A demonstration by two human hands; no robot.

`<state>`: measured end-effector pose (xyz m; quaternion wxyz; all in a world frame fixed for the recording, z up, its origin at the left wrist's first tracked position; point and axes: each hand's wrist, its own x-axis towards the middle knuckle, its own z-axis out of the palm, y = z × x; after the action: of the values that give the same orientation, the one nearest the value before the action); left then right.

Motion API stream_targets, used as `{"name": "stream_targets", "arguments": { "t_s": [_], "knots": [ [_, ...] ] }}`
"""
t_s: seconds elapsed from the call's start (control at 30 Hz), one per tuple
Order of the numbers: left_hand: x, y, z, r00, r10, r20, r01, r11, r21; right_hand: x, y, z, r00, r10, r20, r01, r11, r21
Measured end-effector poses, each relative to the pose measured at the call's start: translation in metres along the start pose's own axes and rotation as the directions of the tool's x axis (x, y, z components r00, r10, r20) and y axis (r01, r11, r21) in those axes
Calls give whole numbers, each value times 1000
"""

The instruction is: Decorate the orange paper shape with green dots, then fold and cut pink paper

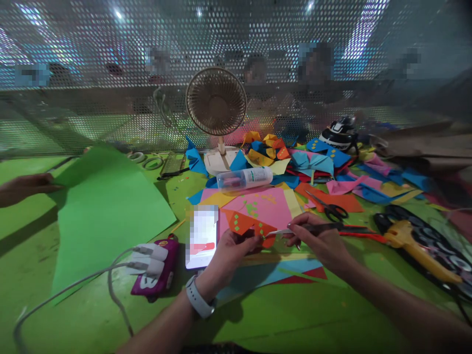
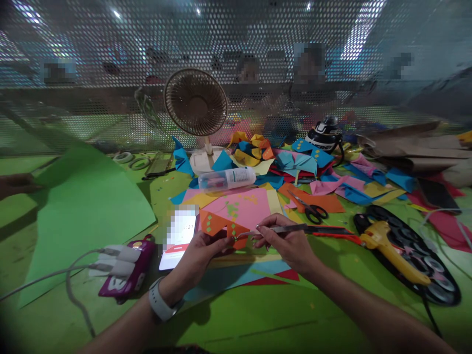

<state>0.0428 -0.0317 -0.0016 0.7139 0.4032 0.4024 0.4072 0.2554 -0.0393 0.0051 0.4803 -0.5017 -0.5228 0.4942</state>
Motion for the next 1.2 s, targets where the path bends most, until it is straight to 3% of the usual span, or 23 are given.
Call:
{"name": "stream_targets", "arguments": {
  "t_s": [0.73, 1.0, 1.07, 1.2],
  "knots": [
    [1, -2, -1, 1000, 25, 8, -25, 1000, 11, -1, -3, 1, 1000, -25, -12, 25, 999, -35],
    [1, -3, -1, 1000, 25, -14, -25, 1000, -12, 3, 3, -8, 981, -182, -66, 186, 981, 56],
    [1, -1, 0, 1000, 23, -11, -23, 1000, -19, 4, 5, -8, 974, -222, -34, 223, 975, 3],
    [0, -1, 2, 999, 25, 35, -26, 1000, 4, 3, 6, -3, 967, -207, 151, 242, 930, -277]
  ]
}}
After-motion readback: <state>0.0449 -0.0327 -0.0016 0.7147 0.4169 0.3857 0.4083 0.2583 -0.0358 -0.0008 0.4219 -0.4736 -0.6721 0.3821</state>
